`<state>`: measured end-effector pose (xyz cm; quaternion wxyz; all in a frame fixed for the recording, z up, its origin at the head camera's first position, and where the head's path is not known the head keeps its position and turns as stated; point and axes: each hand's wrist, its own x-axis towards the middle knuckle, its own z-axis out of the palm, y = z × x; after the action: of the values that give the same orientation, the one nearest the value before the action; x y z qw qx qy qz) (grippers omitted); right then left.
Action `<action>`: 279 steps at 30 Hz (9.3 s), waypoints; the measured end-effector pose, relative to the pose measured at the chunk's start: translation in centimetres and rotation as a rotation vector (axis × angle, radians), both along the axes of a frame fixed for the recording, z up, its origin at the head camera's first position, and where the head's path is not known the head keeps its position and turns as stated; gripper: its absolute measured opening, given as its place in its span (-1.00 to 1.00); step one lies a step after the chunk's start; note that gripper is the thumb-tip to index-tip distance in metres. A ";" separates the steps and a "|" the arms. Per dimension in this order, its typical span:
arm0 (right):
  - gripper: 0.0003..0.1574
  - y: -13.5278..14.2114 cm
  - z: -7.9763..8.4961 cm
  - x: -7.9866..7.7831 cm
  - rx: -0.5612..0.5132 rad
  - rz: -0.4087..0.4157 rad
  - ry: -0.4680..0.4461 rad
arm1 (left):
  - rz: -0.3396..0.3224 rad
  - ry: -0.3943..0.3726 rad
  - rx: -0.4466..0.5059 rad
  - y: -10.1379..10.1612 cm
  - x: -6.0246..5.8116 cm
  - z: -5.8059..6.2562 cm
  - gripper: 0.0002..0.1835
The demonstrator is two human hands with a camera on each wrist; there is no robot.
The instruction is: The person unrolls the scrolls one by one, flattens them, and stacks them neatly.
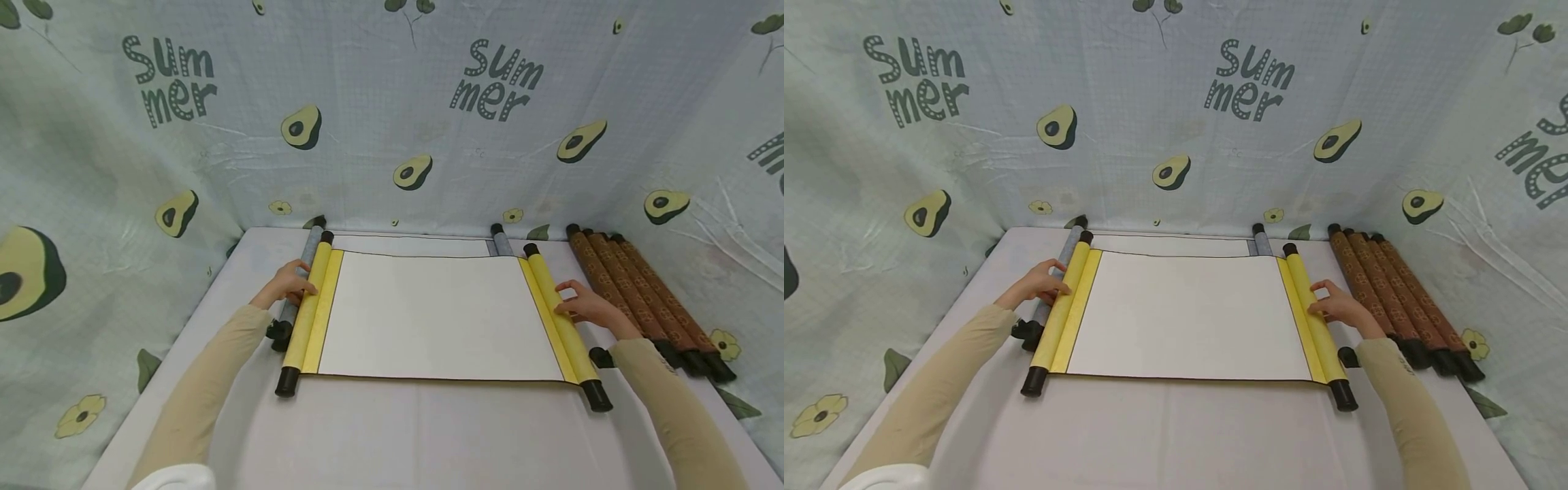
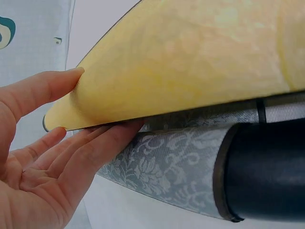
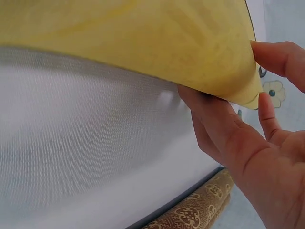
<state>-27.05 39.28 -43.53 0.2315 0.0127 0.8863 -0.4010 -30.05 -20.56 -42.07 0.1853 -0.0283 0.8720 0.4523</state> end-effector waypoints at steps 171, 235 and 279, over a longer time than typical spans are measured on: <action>-0.21 4.9 -0.3 7.2 0.704 -0.188 0.578 | -0.498 1.051 -0.812 5.1 12.3 -2.3 -0.66; 0.28 4.4 -2.6 7.0 0.657 -0.227 0.218 | -0.069 1.047 -0.355 11.9 14.6 -2.7 -0.70; 0.12 -3.1 1.6 13.9 0.339 -0.542 0.380 | -0.079 0.973 -0.342 12.3 14.9 -2.2 -0.65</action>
<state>-13.19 36.21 -41.94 -0.0570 0.2103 0.9318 -0.2902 -15.15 -8.28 -44.31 -0.2321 0.1883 0.9191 0.2567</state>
